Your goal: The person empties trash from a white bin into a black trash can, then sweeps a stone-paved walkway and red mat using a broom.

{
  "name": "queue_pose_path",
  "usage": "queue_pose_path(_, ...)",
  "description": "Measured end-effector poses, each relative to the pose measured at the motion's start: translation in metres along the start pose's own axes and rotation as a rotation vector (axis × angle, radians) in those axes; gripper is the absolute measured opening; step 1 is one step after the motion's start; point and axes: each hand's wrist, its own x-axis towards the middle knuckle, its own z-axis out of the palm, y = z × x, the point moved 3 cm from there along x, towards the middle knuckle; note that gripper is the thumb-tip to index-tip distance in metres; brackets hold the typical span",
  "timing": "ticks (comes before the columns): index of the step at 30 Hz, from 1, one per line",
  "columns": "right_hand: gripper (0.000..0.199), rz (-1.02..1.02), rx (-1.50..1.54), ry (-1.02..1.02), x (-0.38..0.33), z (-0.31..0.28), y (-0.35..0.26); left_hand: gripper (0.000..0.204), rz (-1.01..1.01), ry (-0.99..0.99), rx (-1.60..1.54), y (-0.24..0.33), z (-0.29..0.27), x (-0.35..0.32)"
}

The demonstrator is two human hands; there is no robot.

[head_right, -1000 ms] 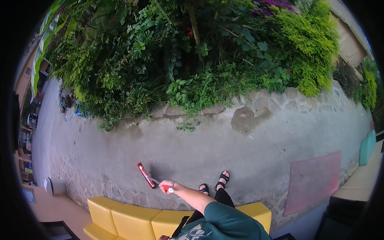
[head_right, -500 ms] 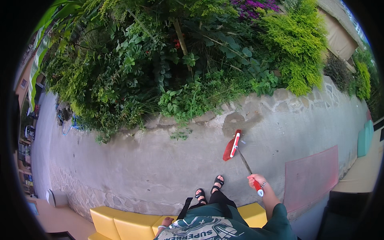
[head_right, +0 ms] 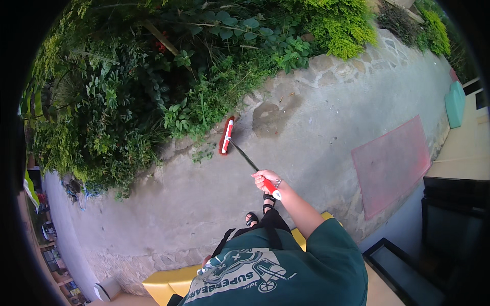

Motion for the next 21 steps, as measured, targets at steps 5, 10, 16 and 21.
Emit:
queue_pose_path(5,0.020,0.013,0.408,-0.150,0.009,-0.020,-0.073,0.032,0.118,0.017,-0.028,0.004,-0.036,-0.010)
queue_pose_path(10,0.024,-0.266,0.354,-0.123,-0.050,-0.093,-0.130,0.032,0.243,0.028,-0.089,-0.035,-0.031,0.005)
queue_pose_path(16,0.002,-0.345,-0.116,0.296,-0.050,-0.118,-0.057,0.036,0.004,-0.094,0.057,-0.004,-0.001,0.022)
queue_pose_path(21,0.006,-0.229,-0.134,0.274,-0.071,-0.030,0.022,0.038,0.130,-0.098,0.081,-0.035,0.037,0.077)
